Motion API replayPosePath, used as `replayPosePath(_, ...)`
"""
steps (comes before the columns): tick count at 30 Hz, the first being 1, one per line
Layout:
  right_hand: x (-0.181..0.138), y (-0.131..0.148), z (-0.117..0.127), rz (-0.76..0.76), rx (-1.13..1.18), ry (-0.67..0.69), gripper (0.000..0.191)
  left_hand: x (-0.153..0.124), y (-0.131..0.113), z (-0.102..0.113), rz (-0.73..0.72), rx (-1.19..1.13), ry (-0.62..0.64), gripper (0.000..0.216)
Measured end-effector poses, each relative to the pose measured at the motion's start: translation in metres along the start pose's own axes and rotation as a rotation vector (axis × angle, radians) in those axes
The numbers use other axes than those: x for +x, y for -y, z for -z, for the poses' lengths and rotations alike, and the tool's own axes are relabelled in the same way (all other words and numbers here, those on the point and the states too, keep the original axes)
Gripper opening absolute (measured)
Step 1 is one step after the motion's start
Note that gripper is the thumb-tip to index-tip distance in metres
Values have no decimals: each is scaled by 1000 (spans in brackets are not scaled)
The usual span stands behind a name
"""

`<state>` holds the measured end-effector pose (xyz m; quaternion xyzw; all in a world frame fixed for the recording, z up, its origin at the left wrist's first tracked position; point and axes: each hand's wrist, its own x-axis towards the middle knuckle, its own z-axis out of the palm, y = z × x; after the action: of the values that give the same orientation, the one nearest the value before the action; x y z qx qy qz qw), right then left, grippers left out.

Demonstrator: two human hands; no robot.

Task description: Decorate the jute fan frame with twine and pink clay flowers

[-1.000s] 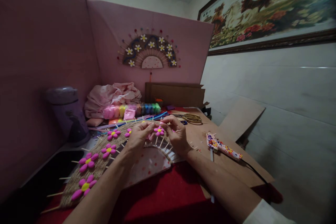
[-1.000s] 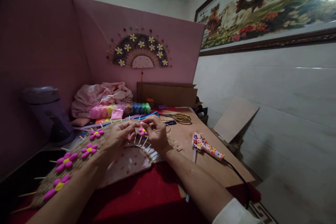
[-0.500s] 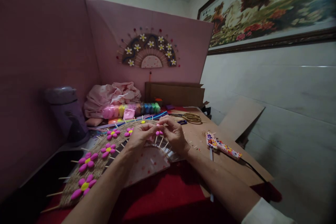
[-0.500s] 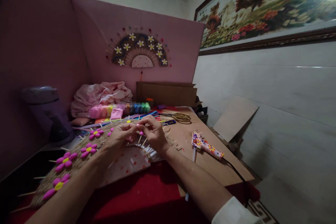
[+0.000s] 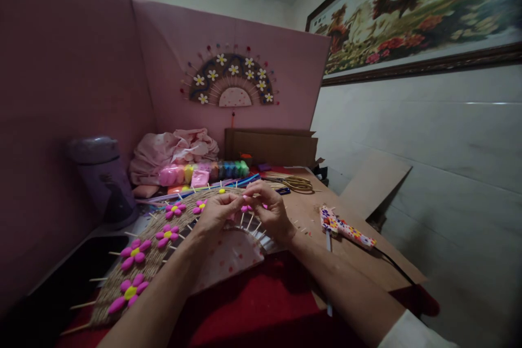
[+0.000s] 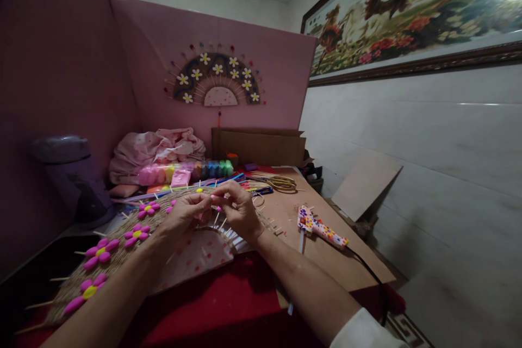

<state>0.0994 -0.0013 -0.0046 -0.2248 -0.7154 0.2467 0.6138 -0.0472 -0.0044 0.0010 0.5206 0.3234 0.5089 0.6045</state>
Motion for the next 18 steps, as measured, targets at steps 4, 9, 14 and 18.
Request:
replayPosePath(4,0,0,-1,-17,40,-31,9,-1,1,1,18,-10,7,38)
replayPosePath(9,0,-1,-1,22,9,-2,8,-4,-1,-2,24,-59,16,40)
replayPosePath(14,0,-2,-1,-8,1,-58,10,-6,-4,-3,5,-123,-19,38)
replayPosePath(18,-1,-2,-4,15,-27,-67,7,-5,-4,-2,2,-52,-33,39)
